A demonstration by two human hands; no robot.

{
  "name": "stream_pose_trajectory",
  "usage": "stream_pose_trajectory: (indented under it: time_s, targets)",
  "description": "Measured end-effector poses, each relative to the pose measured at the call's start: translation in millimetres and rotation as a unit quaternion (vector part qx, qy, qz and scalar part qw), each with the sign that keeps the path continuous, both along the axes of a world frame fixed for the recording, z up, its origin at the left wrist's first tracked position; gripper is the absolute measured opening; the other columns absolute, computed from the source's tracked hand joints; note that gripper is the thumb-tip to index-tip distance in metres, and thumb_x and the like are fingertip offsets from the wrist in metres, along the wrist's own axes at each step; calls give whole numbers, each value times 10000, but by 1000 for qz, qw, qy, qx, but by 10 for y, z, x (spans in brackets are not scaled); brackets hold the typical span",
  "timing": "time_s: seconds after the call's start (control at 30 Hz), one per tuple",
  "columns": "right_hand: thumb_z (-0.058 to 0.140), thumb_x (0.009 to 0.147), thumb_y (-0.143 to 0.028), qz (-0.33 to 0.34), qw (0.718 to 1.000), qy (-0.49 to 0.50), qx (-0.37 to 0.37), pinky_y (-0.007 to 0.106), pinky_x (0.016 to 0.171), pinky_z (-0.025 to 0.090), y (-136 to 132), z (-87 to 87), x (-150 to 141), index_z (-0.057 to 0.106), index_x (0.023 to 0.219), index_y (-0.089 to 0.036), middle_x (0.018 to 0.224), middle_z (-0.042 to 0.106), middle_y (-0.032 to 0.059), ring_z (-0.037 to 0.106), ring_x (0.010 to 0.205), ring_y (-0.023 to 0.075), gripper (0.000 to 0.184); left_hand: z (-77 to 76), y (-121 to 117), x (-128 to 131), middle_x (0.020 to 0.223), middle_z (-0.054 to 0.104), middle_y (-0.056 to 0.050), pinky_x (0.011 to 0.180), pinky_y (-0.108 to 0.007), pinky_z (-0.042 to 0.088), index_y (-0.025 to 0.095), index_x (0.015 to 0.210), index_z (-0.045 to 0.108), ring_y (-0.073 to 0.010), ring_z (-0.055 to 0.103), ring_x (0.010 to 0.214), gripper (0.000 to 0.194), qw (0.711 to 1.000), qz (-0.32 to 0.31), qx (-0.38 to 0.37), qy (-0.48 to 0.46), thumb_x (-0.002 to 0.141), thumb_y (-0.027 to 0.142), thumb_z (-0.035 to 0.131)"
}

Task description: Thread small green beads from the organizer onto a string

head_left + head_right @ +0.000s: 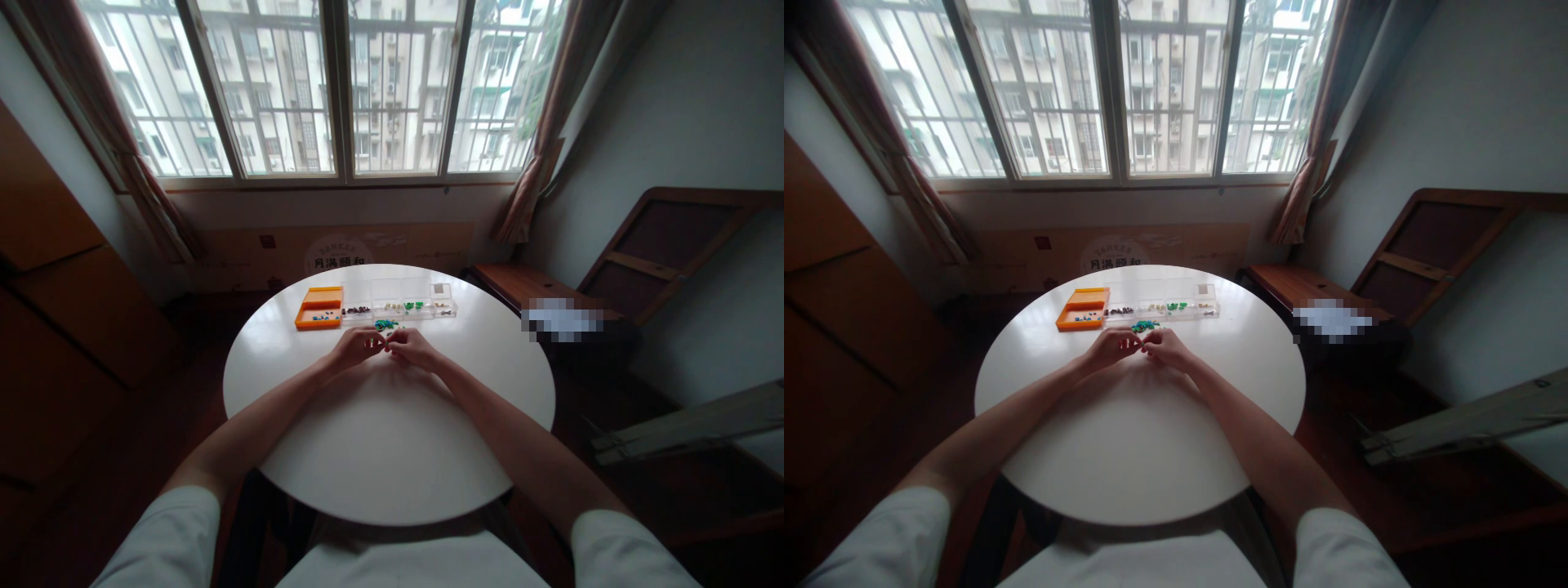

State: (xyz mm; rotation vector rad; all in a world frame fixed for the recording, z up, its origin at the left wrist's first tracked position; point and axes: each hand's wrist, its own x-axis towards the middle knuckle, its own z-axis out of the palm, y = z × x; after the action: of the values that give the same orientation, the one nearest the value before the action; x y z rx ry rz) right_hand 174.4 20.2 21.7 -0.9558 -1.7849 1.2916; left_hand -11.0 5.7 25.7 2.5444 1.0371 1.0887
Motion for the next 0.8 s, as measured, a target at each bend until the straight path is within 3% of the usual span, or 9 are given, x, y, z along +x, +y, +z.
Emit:
stream_pose_trajectory:
  time_s: [0.37,0.8]
  targets:
    - [633,661,-215,-1,1000,-18,9,201,481,359,6,-4,10,673,692,-100,549,598,4,506,500,89,125,6,-7,5,699,625,-13,548,-164,407,164,805,713,-61,524,564,151,1000,-10,-11,9,816,272,607]
    - [632,675,-233,-8,1000,-13,2,203,497,398,-19,38,2,679,676,-109,570,613,13,527,524,97,133,0,14,-10,710,637,-25,546,-168,414,168,813,721,-68,537,566,151,1000,-3,-1,10,821,242,590]
